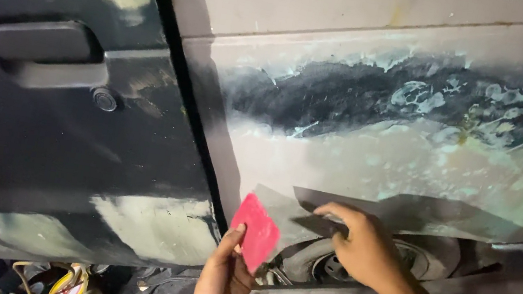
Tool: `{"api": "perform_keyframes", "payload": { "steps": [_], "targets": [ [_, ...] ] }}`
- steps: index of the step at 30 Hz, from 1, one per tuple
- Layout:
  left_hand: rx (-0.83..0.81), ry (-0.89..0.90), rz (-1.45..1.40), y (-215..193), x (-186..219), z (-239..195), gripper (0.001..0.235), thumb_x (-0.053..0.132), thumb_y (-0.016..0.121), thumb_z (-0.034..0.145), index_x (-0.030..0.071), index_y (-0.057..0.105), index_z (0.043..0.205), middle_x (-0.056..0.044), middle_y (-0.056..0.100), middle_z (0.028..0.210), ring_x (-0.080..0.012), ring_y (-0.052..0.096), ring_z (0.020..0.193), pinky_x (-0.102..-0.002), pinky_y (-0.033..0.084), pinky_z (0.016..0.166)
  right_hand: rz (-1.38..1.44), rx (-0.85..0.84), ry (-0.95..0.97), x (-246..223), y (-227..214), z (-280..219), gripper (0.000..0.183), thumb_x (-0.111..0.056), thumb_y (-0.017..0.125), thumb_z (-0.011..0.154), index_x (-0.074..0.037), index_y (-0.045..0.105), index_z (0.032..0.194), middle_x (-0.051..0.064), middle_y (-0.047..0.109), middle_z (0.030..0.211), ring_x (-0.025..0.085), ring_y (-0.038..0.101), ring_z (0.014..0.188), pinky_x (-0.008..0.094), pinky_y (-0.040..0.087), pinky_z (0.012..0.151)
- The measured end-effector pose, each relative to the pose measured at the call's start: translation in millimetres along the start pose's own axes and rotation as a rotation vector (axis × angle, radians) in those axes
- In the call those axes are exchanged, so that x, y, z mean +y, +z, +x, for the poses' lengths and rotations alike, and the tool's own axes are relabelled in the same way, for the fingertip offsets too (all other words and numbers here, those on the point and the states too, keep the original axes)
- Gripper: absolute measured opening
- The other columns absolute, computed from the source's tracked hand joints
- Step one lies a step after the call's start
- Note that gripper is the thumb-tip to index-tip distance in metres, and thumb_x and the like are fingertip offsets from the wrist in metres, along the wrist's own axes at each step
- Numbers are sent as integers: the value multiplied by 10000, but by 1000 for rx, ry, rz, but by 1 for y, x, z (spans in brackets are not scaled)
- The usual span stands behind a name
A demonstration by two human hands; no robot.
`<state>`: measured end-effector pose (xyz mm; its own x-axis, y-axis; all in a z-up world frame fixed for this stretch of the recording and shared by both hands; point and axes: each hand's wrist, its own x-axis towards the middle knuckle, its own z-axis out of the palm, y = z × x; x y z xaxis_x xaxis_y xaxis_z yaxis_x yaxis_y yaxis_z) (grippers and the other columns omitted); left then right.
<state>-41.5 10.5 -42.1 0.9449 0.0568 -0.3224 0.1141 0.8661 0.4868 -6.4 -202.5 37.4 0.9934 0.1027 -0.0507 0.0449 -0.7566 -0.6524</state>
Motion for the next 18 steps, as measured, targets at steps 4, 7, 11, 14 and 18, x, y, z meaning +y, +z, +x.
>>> {"api": "perform_keyframes", "payload": {
  "steps": [4,7,11,14,18],
  "targets": [
    [125,103,382,-3,-3,0,45,171,721,951,153,682,966,-12,457,578,-114,362,453,-266,261,398,233,34,-42,13,2,12,421,-2,503,948,-239,685,1245,7,757,1047,150,381,528,267,358,561],
    [100,110,794,-12,-15,8,109,17,631,1014,30,739,1024,-117,763,977,-232,671,909,-322,541,807,161,93,66,-1,-12,3,509,-47,549,970,-314,639,1394,79,805,1091,162,514,514,284,357,463],
    [-90,282,1499,4,-17,-14,318,406,595,896,204,778,1060,-28,650,853,-68,605,882,-280,562,727,-3,262,-75,-22,-32,-15,438,-180,494,1004,-349,654,1375,6,659,1054,213,565,761,345,430,617],
    [-73,278,1675,9,-15,-21,440,720,571,876,383,785,1062,-36,603,693,-156,545,788,-341,469,652,-153,489,-503,-37,-48,-19,483,-20,524,932,-193,637,1368,62,653,1407,280,680,1113,406,556,879],
    [-88,216,1725,3,-14,-18,421,718,543,878,484,817,1096,18,607,618,-93,528,640,-322,494,688,-398,894,-930,-67,-80,-22,525,185,561,967,-47,671,1425,206,706,1366,403,639,1202,521,493,1005]
  ]
}}
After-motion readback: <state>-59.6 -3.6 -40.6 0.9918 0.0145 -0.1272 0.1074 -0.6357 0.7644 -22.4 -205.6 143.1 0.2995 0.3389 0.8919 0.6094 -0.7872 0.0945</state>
